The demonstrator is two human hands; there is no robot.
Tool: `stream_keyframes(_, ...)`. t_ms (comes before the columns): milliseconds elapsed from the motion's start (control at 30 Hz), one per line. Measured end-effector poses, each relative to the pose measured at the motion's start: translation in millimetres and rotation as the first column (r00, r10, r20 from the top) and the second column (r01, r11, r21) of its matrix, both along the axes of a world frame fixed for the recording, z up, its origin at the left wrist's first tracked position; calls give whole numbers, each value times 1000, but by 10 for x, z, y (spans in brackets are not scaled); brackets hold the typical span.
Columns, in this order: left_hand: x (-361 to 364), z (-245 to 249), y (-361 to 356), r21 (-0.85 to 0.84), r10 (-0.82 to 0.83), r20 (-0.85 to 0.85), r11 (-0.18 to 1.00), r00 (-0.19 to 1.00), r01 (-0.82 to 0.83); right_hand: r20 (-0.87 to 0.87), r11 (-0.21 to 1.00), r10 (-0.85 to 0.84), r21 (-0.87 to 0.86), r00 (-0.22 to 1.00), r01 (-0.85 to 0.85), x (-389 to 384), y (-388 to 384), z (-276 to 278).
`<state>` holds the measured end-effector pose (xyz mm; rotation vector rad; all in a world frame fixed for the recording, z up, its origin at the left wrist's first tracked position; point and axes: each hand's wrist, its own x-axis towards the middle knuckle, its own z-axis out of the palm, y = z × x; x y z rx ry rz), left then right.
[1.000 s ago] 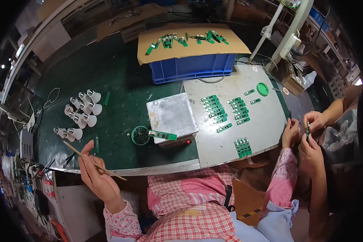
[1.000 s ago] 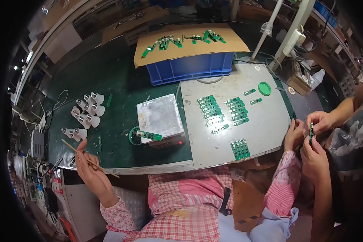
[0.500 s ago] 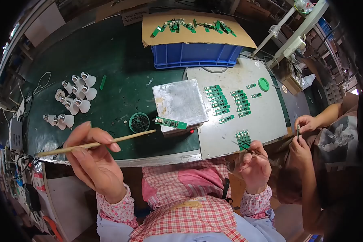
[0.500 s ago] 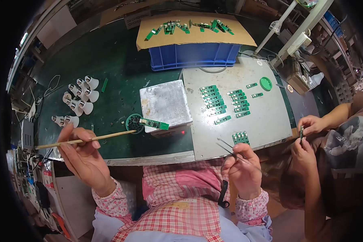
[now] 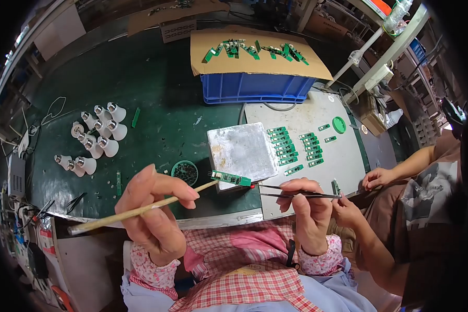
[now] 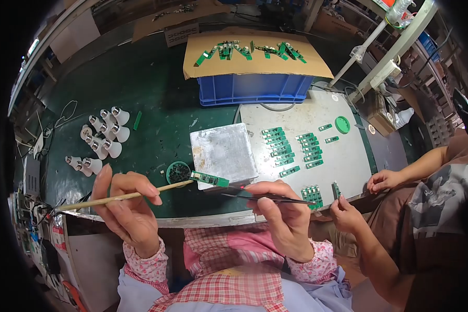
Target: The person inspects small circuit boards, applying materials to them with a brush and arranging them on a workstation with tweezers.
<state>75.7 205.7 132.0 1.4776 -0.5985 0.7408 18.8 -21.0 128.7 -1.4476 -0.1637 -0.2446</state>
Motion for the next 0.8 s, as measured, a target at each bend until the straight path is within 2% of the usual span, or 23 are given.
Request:
stream_keyframes(33, 32, -11, 26, 4, -60, 2, 998, 998, 60, -58, 999, -22, 39, 998, 25, -5, 48, 46)
stream_keyframes(133, 40, 50, -102, -21, -5, -50, 1000, 999, 4, -63, 984, -75, -166, 995, 64, -12, 29, -20)
stream_keyframes(233, 109, 47, -42, 82, -85, -72, 992, 994, 91, 126, 939, -100, -317, 987, 135, 19, -18, -55)
stream_keyframes(267, 123, 46, -62, 66, -89, -76, 993, 993, 94, 200, 912, -92, -377, 975, 163, 28, -34, -59)
stream_keyframes(367, 184, 40, -119, 31, -126, -86, 991, 988, 129, 255, 915, -132, -341, 958, 217, 64, -2, -35)
stream_keyframes(467, 239, 15, -135, 37, -185, -92, 981, 978, 189, 248, 933, -76, -324, 966, 157, 42, -49, -117)
stream_keyframes(567, 265, 15, -161, 99, -161, -100, 980, 982, 171, 52, 986, -115, -116, 992, 121, -52, -40, -182)
stream_keyframes(633, 279, 52, -168, 175, -121, -107, 975, 987, 138, 22, 989, -121, -78, 992, 122, -66, -45, -195)
stream_keyframes(800, 291, 14, -178, 107, -193, -94, 973, 977, 203, -10, 991, -132, -35, 991, 131, -101, -79, -245)
